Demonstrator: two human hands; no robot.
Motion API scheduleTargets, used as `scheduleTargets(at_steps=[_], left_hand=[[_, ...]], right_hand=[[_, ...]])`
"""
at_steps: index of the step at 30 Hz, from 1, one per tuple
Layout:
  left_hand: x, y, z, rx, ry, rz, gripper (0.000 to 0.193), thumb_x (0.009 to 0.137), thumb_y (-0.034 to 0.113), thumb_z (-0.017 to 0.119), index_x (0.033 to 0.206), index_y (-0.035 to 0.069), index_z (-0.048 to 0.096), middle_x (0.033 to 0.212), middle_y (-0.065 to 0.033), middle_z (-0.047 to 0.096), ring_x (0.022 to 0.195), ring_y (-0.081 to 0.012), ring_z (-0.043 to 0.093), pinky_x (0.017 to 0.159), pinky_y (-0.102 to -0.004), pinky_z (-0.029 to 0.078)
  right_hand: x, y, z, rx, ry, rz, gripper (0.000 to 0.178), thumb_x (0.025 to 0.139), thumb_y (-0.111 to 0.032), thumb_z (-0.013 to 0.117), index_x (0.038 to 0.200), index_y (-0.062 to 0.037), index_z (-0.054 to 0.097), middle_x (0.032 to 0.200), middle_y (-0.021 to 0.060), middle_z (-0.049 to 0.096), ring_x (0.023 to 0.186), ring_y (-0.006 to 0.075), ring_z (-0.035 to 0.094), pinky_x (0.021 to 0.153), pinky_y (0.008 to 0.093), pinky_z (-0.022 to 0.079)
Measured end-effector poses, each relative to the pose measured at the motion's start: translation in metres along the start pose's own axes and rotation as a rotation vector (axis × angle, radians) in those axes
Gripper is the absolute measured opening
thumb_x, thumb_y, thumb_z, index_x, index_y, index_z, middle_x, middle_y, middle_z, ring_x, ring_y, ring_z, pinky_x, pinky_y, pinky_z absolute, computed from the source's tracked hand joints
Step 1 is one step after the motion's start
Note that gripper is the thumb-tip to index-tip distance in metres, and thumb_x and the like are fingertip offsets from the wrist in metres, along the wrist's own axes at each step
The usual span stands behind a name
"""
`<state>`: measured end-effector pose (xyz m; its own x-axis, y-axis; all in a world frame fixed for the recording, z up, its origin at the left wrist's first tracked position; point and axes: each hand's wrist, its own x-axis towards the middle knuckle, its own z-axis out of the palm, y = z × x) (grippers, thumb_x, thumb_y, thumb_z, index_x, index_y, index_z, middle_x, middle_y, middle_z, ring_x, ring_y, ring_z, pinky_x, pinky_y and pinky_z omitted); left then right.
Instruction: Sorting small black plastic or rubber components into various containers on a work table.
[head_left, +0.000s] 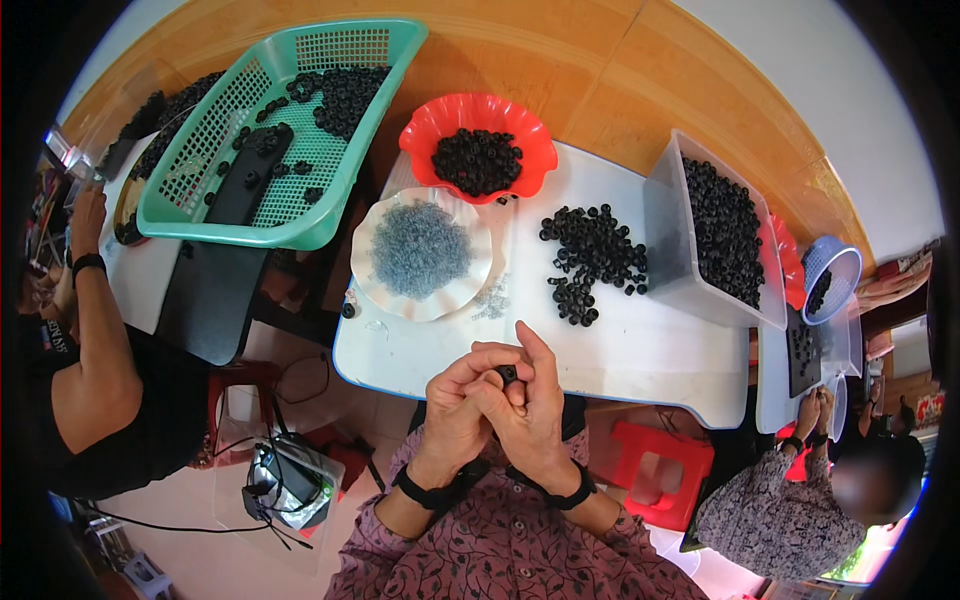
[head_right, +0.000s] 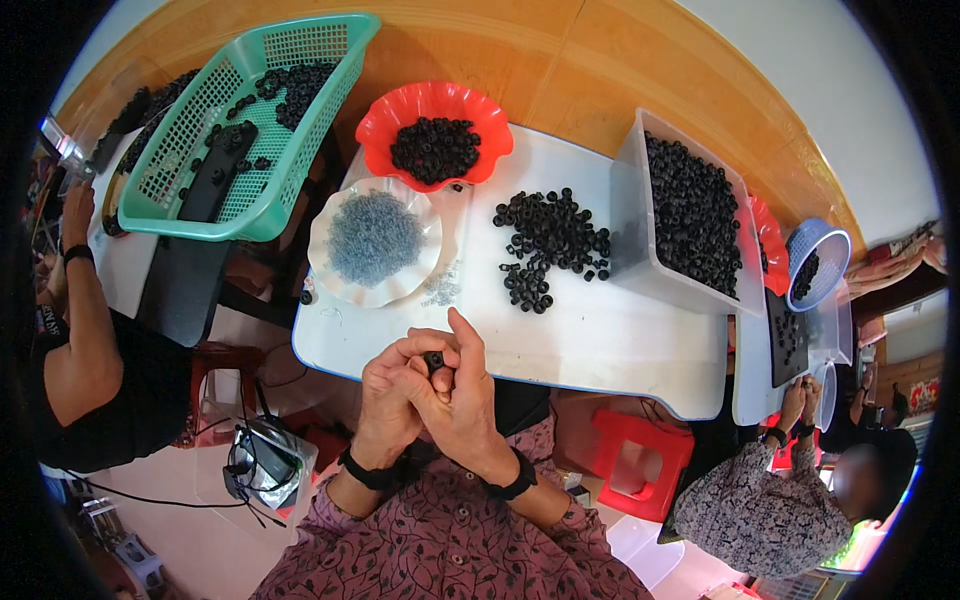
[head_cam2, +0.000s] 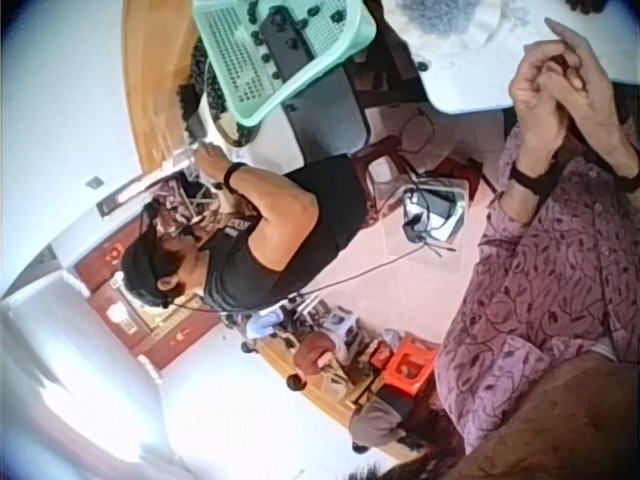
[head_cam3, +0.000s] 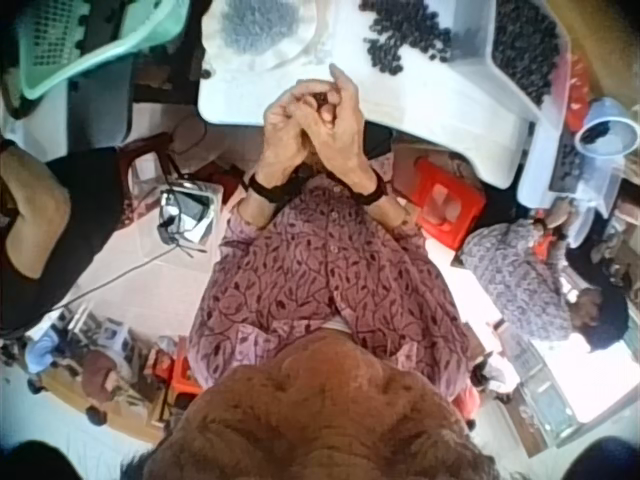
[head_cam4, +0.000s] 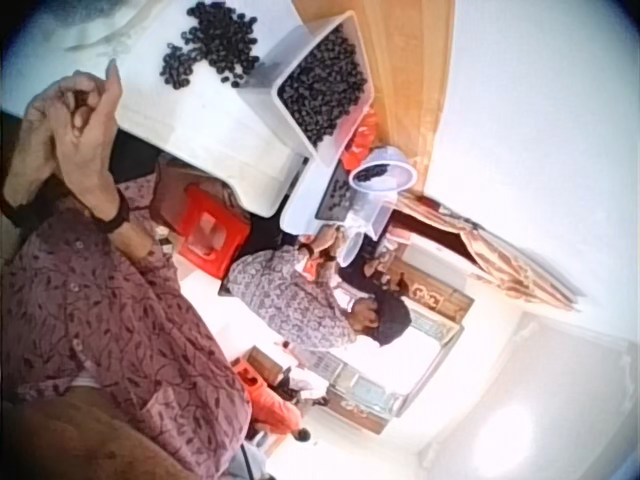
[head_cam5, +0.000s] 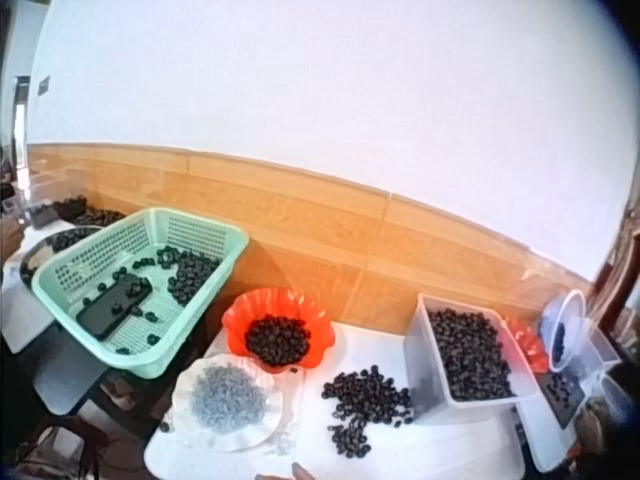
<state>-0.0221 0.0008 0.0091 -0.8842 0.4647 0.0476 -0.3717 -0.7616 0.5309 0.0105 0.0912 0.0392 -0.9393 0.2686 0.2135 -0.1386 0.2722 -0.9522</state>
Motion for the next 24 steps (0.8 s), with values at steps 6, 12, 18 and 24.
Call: scheduleTargets(at_steps=[6,12,18,24], left_hand=[[0.003,-0.002,-0.004,-0.06,0.106,-0.055,0.023,0.094,0.011,0.059,0.112,-0.004,0.058,0.094,-0.0102,0.064,0.077,-0.0119,0.06,0.072,-0.026,0.054],[0.006,-0.002,-0.013,-0.043,0.136,-0.009,0.024,0.088,0.006,0.066,0.109,-0.002,0.058,0.079,-0.0081,0.064,0.057,-0.013,0.06,0.048,-0.0227,0.052],[0.008,0.003,-0.005,0.171,0.107,0.062,0.029,0.083,-0.004,0.068,0.11,-0.003,0.057,0.087,-0.0097,0.065,0.07,-0.012,0.064,0.058,-0.0232,0.055],[0.013,0.007,-0.042,0.313,0.348,0.024,0.027,0.084,-0.004,0.066,0.109,-0.003,0.058,0.086,-0.009,0.065,0.064,-0.0133,0.062,0.056,-0.0246,0.054]], right_hand=[[0.007,0.007,-0.011,-0.178,-0.065,-0.221,0.051,0.089,-0.013,0.064,0.134,0.0015,0.043,0.122,0.0178,0.056,0.095,0.0199,0.061,0.08,0.0273,0.049],[0.012,-0.005,-0.024,-0.004,-0.119,-0.035,0.022,0.092,-0.006,0.059,0.113,-0.0034,0.065,0.113,0.0121,0.059,0.092,0.0172,0.061,0.077,0.0262,0.049],[0.013,0.005,-0.026,-0.012,-0.007,-0.033,0.015,0.092,-0.003,0.059,0.106,-0.0018,0.066,0.1,0.0074,0.058,0.081,0.0107,0.059,0.068,0.0225,0.048],[0.029,-0.006,-0.031,0.1,-0.139,0.323,0.018,0.095,-0.012,0.057,0.102,0.0028,0.065,0.077,0.003,0.062,0.065,0.0075,0.058,0.06,0.0213,0.049]])
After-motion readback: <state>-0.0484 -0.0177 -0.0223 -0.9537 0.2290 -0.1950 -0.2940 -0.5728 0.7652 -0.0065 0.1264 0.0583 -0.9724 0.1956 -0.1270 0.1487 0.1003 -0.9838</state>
